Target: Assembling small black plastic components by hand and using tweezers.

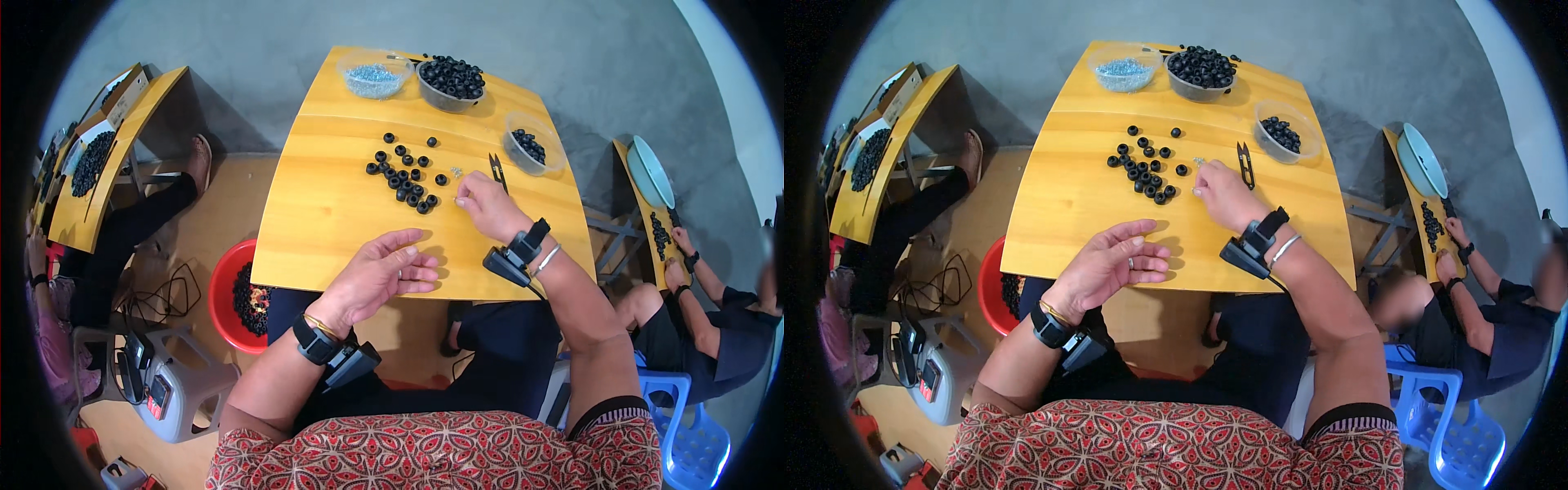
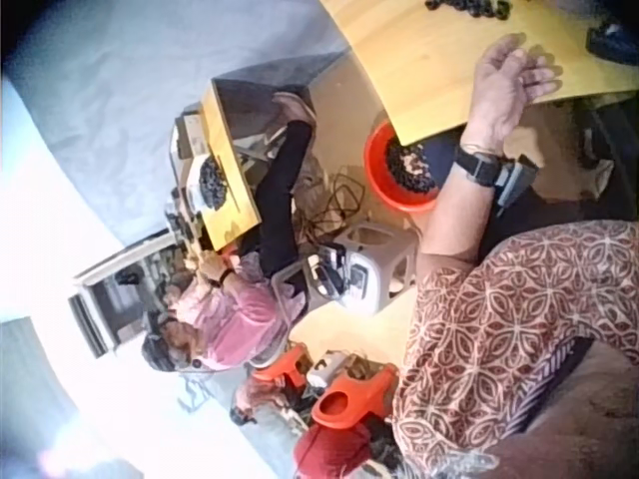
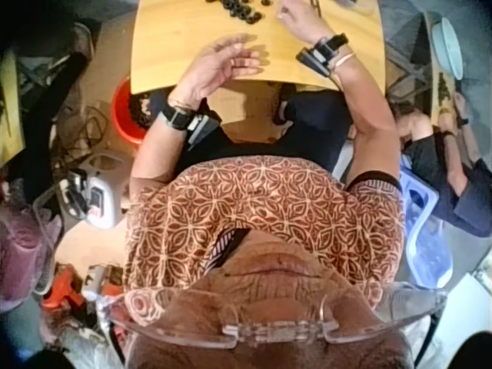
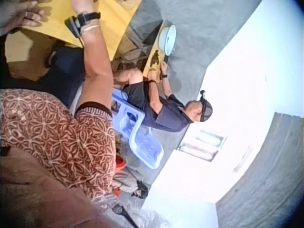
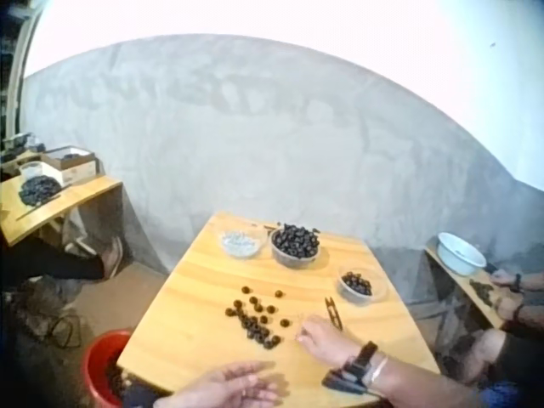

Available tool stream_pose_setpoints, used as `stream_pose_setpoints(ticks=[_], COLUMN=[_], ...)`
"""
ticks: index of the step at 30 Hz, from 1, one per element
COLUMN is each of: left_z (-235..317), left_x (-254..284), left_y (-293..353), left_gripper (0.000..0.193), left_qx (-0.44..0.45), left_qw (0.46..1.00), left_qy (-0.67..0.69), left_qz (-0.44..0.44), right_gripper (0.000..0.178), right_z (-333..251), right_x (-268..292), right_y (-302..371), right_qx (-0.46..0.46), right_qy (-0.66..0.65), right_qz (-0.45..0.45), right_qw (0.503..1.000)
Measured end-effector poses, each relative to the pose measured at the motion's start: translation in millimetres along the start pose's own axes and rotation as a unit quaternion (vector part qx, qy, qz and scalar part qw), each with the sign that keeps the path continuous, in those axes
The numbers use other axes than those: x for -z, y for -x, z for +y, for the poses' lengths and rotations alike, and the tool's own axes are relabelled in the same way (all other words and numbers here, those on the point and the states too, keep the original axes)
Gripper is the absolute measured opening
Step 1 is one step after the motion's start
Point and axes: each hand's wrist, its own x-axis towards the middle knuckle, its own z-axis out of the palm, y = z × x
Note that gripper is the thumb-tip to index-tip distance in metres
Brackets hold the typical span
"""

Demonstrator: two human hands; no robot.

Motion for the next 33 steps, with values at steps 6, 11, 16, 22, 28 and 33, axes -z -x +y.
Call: stream_pose_setpoints(ticks=[6, 11, 16, 22, 28, 33], left_z=[-6, -14, -26, -31, -34, -39], left_x=[-4, -12, -17, -26, -30, -21], left_y=[4, 10, 8, 6, -2, -6], left_gripper=[0.033, 0.032, 0.028, 0.028, 0.017, 0.016], left_qx=[-0.007, -0.026, -0.184, -0.286, -0.274, -0.276], left_qw=[0.999, 0.98, 0.828, 0.7, 0.676, 0.644], left_qy=[-0.037, -0.193, -0.52, -0.644, -0.676, -0.707], left_qz=[0.017, 0.039, 0.099, 0.117, 0.101, 0.097], right_gripper=[0.007, 0.007, 0.008, 0.008, 0.009, 0.008], right_z=[-44, -60, -76, -90, -96, -87], right_x=[-2, -12, -15, -24, -37, -41], right_y=[28, 55, 69, 79, 86, 91], right_qx=[-0.005, -0.003, -0.054, -0.068, -0.091, -0.1], right_qy=[0.034, -0.032, -0.032, -0.025, -0.083, -0.18], right_qz=[-0.06, -0.013, 0.016, 0.061, 0.09, 0.12], right_qw=[0.998, 0.999, 0.998, 0.995, 0.988, 0.971])
